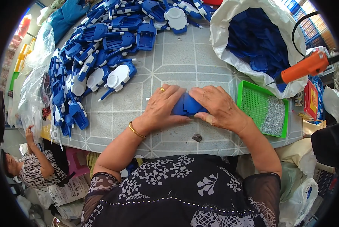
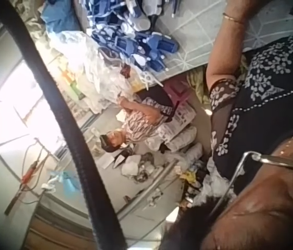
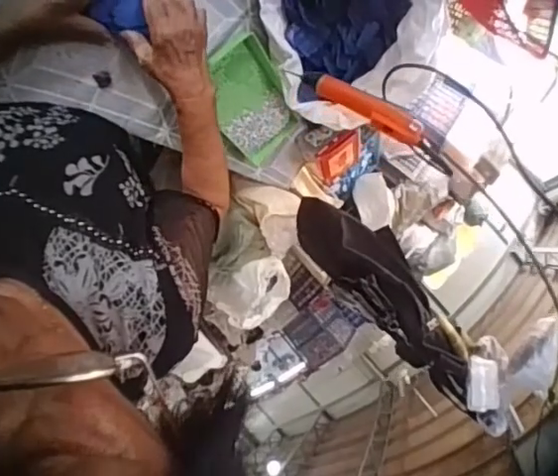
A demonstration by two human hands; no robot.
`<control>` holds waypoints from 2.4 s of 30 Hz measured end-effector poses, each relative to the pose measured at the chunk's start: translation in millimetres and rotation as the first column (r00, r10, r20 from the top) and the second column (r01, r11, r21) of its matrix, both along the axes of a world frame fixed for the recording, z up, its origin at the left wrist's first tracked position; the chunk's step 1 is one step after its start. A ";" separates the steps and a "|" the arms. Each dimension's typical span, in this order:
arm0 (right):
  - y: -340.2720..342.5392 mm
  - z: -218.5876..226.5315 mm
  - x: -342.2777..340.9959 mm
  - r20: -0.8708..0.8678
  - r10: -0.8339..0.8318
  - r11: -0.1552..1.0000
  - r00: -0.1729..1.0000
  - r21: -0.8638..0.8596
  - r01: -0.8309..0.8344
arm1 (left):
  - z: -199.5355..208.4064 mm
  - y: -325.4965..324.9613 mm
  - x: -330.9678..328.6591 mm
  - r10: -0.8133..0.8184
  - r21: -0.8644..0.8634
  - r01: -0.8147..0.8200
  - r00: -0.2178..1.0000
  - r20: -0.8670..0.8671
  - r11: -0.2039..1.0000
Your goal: Assembling blue and white plastic toy components at a workbench using an electric screwdriver.
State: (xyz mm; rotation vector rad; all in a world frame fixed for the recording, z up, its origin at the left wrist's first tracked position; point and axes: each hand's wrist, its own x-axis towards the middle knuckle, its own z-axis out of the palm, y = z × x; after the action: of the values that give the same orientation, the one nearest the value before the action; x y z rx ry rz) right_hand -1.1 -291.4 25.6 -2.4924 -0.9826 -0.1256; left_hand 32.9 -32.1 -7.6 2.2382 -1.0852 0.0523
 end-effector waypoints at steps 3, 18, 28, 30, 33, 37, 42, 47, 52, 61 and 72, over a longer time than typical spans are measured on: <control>1.5 0.3 0.9 0.000 0.042 0.997 0.999 -0.058 -0.042 | 0.7 -0.3 -0.2 0.006 -0.017 -0.006 1.000 0.012 1.000; 14.2 12.9 -5.4 0.041 -0.004 0.969 0.999 -0.245 0.014 | 1.6 -4.7 -3.5 0.004 -0.018 -0.003 0.998 0.057 1.000; 12.8 20.8 -6.3 0.045 0.026 0.973 0.999 -0.232 -0.015 | 1.1 -3.2 -4.3 0.024 -0.014 -0.024 1.000 0.010 1.000; 12.1 21.7 -3.9 0.050 0.031 0.961 0.998 -0.275 -0.016 | 0.2 -2.5 -3.3 0.000 -0.051 0.002 1.000 0.027 0.999; 4.9 15.5 3.6 0.111 0.132 0.975 0.985 -0.192 -0.109 | -0.6 -0.7 -4.3 -0.009 -0.075 0.010 1.000 0.019 0.997; -0.2 6.8 4.1 0.071 0.154 0.980 0.985 -0.134 -0.144 | 2.6 -0.9 -1.4 -0.031 -0.068 0.033 0.999 0.028 0.997; -4.0 2.5 5.5 0.000 0.130 0.989 0.992 -0.075 -0.129 | 1.4 -2.4 -0.2 -0.026 -0.051 0.026 1.000 -0.010 0.998; -21.3 -20.6 -2.3 -0.146 0.061 0.987 0.987 0.156 -0.038 | 3.4 -5.6 -2.5 -0.024 -0.052 0.023 0.999 -0.023 0.998; -11.3 -21.4 -12.3 -0.016 -0.034 0.993 0.999 0.110 0.036 | 9.6 -13.8 -5.2 0.035 -0.026 -0.034 0.998 0.045 0.999; -119.8 30.6 -44.0 0.017 -0.914 0.223 0.406 0.856 0.467 | 8.6 -15.5 -12.1 0.065 -0.033 -0.063 0.996 0.061 0.997; -135.2 70.8 -7.8 -0.226 -0.542 0.256 0.810 0.873 0.415 | 3.8 -16.8 -7.5 0.039 -0.015 -0.038 0.994 0.098 0.999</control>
State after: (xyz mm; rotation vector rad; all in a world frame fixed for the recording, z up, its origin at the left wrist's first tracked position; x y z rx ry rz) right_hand -8.9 -426.6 96.4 -1.6060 0.0060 -0.7991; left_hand 25.4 -48.9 -3.9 2.2653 -1.0902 0.1870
